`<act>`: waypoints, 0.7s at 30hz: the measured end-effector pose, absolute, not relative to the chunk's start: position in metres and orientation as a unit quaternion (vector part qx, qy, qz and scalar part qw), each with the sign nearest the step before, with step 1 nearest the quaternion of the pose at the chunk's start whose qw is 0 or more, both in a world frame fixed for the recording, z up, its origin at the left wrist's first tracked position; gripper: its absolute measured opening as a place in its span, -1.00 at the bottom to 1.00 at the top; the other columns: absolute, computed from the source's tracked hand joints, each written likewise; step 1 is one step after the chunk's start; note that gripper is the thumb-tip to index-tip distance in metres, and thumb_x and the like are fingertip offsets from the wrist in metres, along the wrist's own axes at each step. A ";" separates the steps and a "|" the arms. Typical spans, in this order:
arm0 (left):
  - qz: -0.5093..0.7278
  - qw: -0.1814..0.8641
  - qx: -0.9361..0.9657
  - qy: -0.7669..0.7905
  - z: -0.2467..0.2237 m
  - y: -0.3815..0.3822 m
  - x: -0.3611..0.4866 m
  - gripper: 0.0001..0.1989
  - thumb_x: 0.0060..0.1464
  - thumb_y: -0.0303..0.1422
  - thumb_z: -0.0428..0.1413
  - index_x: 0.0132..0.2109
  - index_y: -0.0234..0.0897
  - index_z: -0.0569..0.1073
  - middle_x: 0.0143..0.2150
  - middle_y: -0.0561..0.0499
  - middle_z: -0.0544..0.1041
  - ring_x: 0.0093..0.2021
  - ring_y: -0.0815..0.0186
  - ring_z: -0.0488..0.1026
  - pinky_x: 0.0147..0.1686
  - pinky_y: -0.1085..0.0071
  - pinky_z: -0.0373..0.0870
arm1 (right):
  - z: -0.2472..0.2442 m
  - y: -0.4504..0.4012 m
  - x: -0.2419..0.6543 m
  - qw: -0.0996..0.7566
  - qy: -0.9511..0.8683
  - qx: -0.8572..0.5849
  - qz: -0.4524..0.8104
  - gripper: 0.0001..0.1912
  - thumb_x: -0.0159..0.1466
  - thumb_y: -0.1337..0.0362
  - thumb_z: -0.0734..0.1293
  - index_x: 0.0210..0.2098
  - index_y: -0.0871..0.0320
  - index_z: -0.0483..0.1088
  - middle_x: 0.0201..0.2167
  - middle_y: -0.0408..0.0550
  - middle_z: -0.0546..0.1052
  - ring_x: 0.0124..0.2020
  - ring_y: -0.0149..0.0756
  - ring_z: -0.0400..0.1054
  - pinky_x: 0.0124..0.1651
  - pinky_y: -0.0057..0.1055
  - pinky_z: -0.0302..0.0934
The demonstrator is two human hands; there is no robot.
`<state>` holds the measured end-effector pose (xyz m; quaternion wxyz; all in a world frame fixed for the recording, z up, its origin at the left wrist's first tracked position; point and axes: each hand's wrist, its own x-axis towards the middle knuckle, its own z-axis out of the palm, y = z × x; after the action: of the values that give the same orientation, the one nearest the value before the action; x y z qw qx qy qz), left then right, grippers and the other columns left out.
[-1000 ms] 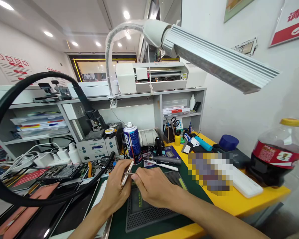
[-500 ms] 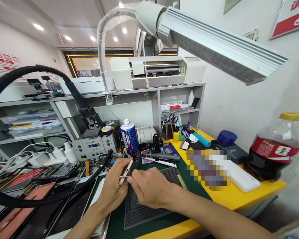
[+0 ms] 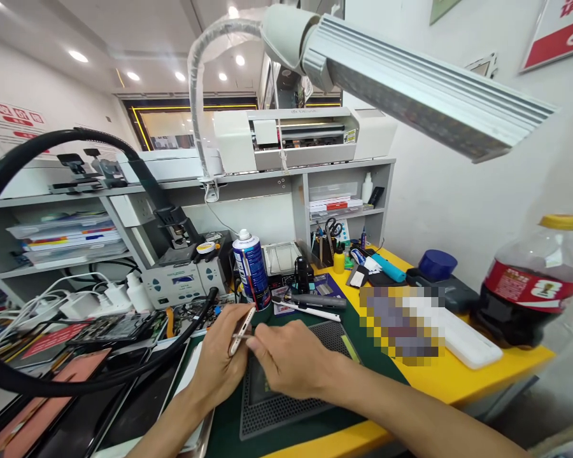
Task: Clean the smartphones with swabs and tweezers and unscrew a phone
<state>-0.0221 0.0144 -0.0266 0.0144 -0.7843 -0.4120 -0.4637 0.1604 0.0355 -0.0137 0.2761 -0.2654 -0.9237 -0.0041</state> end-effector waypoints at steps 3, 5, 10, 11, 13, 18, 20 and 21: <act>-0.466 0.023 -0.782 -0.414 -0.027 0.015 -0.022 -0.65 0.24 -0.51 -0.07 0.15 -0.23 0.29 -0.02 -0.17 0.41 -0.02 0.15 0.41 -0.07 0.19 0.45 | -0.013 0.035 0.160 0.280 -0.920 -0.275 -0.003 -0.66 0.49 0.21 -0.04 -0.34 0.13 0.19 -0.54 -0.15 0.38 -0.60 -0.36 0.16 -0.48 -0.36 -0.14; -0.468 0.027 -0.779 -0.416 -0.027 0.015 -0.022 -0.65 0.24 -0.53 -0.07 0.14 -0.22 0.30 -0.02 -0.16 0.42 -0.02 0.16 0.42 -0.06 0.21 0.44 | -0.012 0.035 0.161 0.289 -0.906 -0.308 0.006 -0.66 0.50 0.22 -0.06 -0.32 0.13 0.19 -0.53 -0.15 0.38 -0.59 -0.36 0.18 -0.48 -0.37 -0.14; -0.463 0.034 -0.787 -0.406 -0.026 0.015 -0.021 -0.64 0.22 -0.51 -0.05 0.15 -0.24 0.29 -0.01 -0.18 0.42 -0.02 0.14 0.41 -0.08 0.19 0.45 | -0.011 0.035 0.161 0.267 -0.932 -0.246 0.007 -0.67 0.48 0.21 -0.02 -0.37 0.12 0.17 -0.55 -0.17 0.35 -0.61 -0.37 0.14 -0.47 -0.37 -0.12; -0.465 0.036 -0.786 -0.405 -0.026 0.015 -0.021 -0.63 0.22 -0.51 -0.05 0.15 -0.24 0.30 -0.01 -0.18 0.42 -0.02 0.14 0.41 -0.08 0.20 0.45 | -0.011 0.036 0.161 0.271 -0.930 -0.247 0.005 -0.68 0.48 0.21 -0.02 -0.36 0.12 0.18 -0.55 -0.17 0.35 -0.60 -0.37 0.14 -0.47 -0.37 -0.11; -0.468 0.037 -0.783 -0.408 -0.026 0.015 -0.021 -0.63 0.22 -0.53 -0.05 0.15 -0.24 0.30 -0.02 -0.17 0.42 -0.03 0.16 0.42 -0.07 0.22 0.45 | -0.010 0.037 0.162 0.288 -0.914 -0.287 0.003 -0.68 0.49 0.22 -0.03 -0.34 0.13 0.19 -0.54 -0.16 0.36 -0.59 -0.36 0.16 -0.47 -0.37 -0.12; -0.463 0.037 -0.791 -0.398 -0.026 0.015 -0.022 -0.63 0.21 -0.51 -0.04 0.15 -0.25 0.30 -0.01 -0.18 0.42 -0.03 0.15 0.41 -0.07 0.20 0.44 | -0.010 0.036 0.163 0.267 -0.928 -0.258 0.012 -0.69 0.48 0.21 0.00 -0.36 0.12 0.17 -0.54 -0.18 0.34 -0.59 -0.38 0.13 -0.47 -0.38 -0.13; -0.463 0.038 -0.792 -0.395 -0.026 0.016 -0.022 -0.63 0.21 -0.50 -0.03 0.15 -0.25 0.29 -0.01 -0.19 0.41 -0.03 0.14 0.41 -0.09 0.19 0.45 | -0.010 0.035 0.163 0.261 -0.934 -0.243 0.008 -0.69 0.48 0.20 0.00 -0.37 0.11 0.16 -0.53 -0.17 0.35 -0.59 -0.38 0.12 -0.47 -0.38 -0.14; -0.464 0.039 -0.791 -0.396 -0.026 0.016 -0.022 -0.63 0.22 -0.50 -0.03 0.15 -0.24 0.29 -0.01 -0.19 0.41 -0.03 0.13 0.41 -0.09 0.19 0.45 | -0.010 0.036 0.163 0.266 -0.928 -0.261 0.008 -0.69 0.48 0.20 -0.02 -0.35 0.11 0.17 -0.53 -0.17 0.35 -0.59 -0.37 0.13 -0.47 -0.38 -0.14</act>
<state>-0.0222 0.0163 -0.0263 0.0386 -0.7912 -0.3960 -0.4644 0.1626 0.0356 -0.0097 0.2664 -0.2611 -0.9278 0.0077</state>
